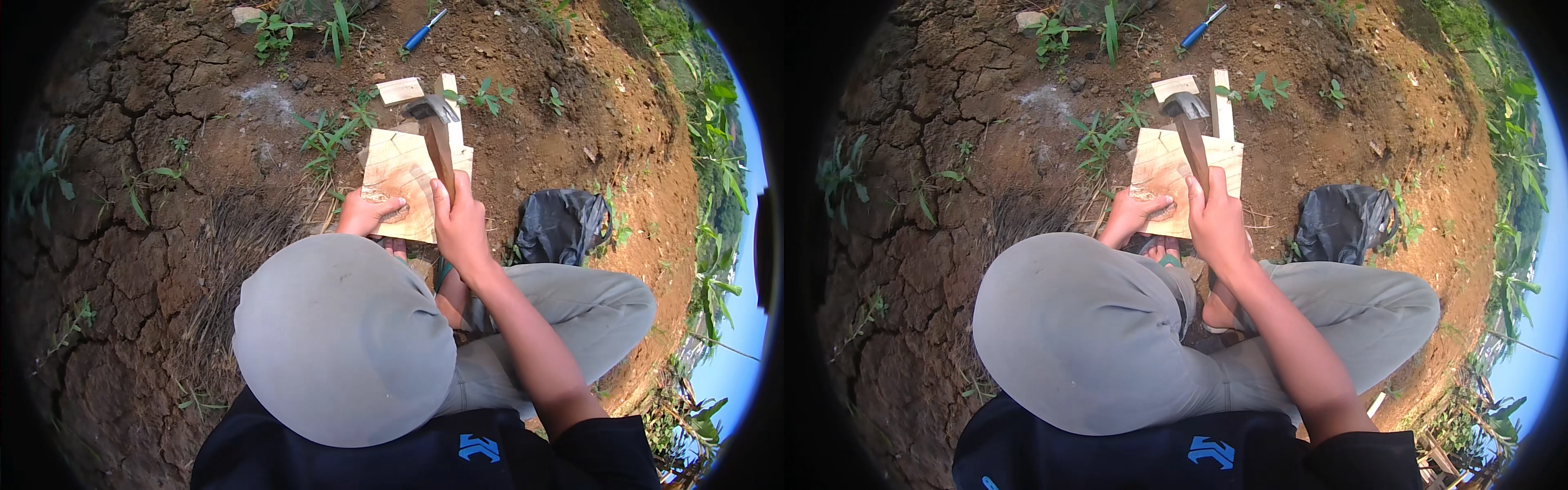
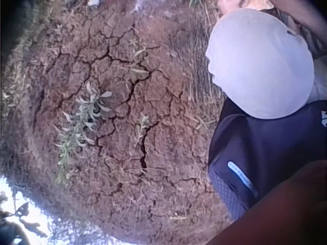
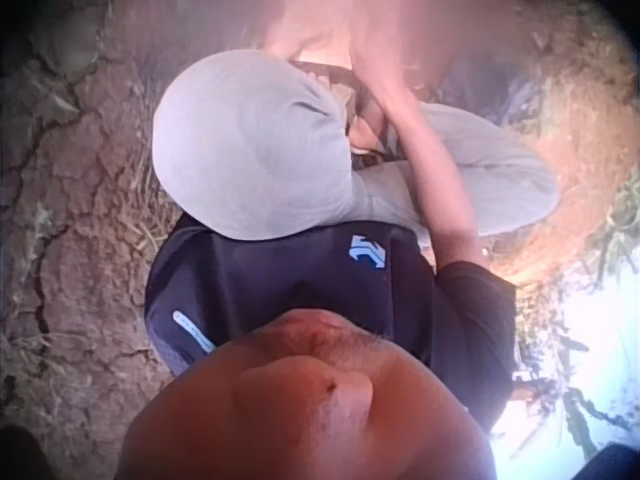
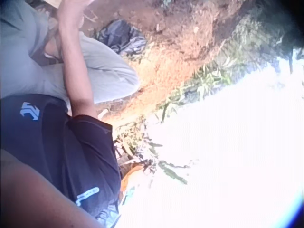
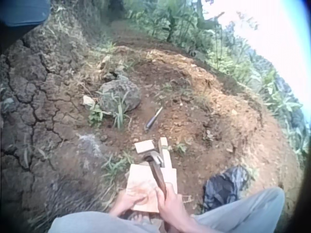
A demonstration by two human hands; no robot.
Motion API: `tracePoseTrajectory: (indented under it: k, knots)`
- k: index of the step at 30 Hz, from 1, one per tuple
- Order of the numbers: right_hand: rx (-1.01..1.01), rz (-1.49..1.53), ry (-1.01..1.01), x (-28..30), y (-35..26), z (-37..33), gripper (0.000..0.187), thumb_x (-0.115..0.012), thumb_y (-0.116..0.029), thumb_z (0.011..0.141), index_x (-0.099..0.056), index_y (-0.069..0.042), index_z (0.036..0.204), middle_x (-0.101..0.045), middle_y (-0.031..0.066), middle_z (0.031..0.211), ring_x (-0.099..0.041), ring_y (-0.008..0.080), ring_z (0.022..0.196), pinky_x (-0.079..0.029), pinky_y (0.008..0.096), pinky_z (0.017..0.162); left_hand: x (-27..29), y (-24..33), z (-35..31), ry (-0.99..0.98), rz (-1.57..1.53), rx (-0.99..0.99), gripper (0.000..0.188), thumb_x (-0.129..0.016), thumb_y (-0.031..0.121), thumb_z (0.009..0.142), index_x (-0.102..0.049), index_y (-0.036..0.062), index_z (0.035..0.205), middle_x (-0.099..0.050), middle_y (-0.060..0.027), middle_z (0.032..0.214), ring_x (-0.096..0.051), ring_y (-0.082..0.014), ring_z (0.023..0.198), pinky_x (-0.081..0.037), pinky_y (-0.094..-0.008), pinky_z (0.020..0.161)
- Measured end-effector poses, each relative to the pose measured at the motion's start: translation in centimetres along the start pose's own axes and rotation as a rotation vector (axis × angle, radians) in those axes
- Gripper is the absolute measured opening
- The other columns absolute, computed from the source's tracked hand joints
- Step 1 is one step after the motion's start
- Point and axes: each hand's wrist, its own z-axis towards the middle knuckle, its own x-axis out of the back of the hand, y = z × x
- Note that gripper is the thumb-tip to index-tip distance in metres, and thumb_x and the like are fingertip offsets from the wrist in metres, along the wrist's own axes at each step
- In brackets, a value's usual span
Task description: The person hammers a nail into a wooden board while sitting on the ground and then holds the board against another wooden piece using a hammer.
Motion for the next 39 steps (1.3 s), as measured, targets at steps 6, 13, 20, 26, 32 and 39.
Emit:
tracePoseTrajectory:
  k: [6, 13, 20, 26, 32, 39]
  knots:
    - [-0.006, 0.019, 0.012, -0.3, -0.4, 0.2, 0.024, -0.054, -0.026, 0.106, -0.051, -0.005, 0.118, -0.067, 0.0318, 0.078, -0.066, 0.0537, 0.079, -0.05, 0.0571, 0.062, 0.4, -0.4, 0.1, -0.026, -0.021, 0.013, 0.04, -0.083, 0.007, 0.084, -0.069, -0.003, 0.12, -0.077, -0.0106, 0.108, -0.073, -0.0158, 0.094, -0.059, -0.032, 0.082]
    - [-0.06, -0.341, -0.183, -1.7, 0.9, 0.5, 0.022, -0.054, -0.025, 0.105, -0.045, -0.007, 0.112, -0.065, 0.0366, 0.079, -0.063, 0.0582, 0.078, -0.047, 0.0662, 0.065, 0.2, -0.1, -1.1, 0.002, -0.055, 0.038, 0.042, -0.083, 0.009, 0.085, -0.068, -0.0023, 0.122, -0.076, -0.0103, 0.11, -0.072, -0.015, 0.095, -0.058, -0.032, 0.083]
    - [0.028, -0.091, 0.018, -0.1, 0.5, -0.2, 0.022, -0.056, -0.025, 0.104, -0.047, -0.007, 0.114, -0.065, 0.0328, 0.074, -0.063, 0.0566, 0.074, -0.046, 0.0635, 0.059, 0.4, -0.4, 0.4, -0.001, 0.044, 0.01, 0.038, -0.086, 0.007, 0.08, -0.072, -0.0035, 0.114, -0.078, -0.0109, 0.105, -0.073, -0.0142, 0.09, -0.058, -0.0309, 0.079]
    - [-0.026, -0.114, -0.039, -1.2, 1.8, 0.2, 0.023, -0.055, -0.027, 0.106, -0.05, -0.006, 0.113, -0.065, 0.0325, 0.076, -0.065, 0.055, 0.076, -0.047, 0.0605, 0.06, 0.9, -1.6, 1.0, 0.001, 0.056, -0.032, 0.039, -0.088, 0.009, 0.079, -0.072, -0.0031, 0.113, -0.078, -0.0105, 0.104, -0.073, -0.0148, 0.09, -0.058, -0.0311, 0.079]
    - [0.039, -0.026, 0.086, -1.3, 1.1, -0.4, 0.023, -0.052, -0.024, 0.107, -0.047, -0.003, 0.112, -0.065, 0.0325, 0.075, -0.066, 0.0539, 0.079, -0.049, 0.0583, 0.062, 0.1, 0.0, -0.1, 0.042, 0.027, 0.036, 0.039, -0.087, 0.008, 0.08, -0.071, -0.0038, 0.114, -0.077, -0.0112, 0.106, -0.073, -0.0152, 0.09, -0.059, -0.0325, 0.079]
    - [0.049, 0.111, 0.078, -1.0, -0.5, 0.2, 0.022, -0.053, -0.025, 0.106, -0.05, -0.003, 0.11, -0.064, 0.035, 0.076, -0.065, 0.0551, 0.078, -0.048, 0.0586, 0.061, 0.2, -0.1, 0.8, 0.006, 0.068, 0.007, 0.038, -0.085, 0.004, 0.081, -0.07, -0.0039, 0.115, -0.077, -0.0112, 0.108, -0.073, -0.0155, 0.091, -0.059, -0.0323, 0.08]
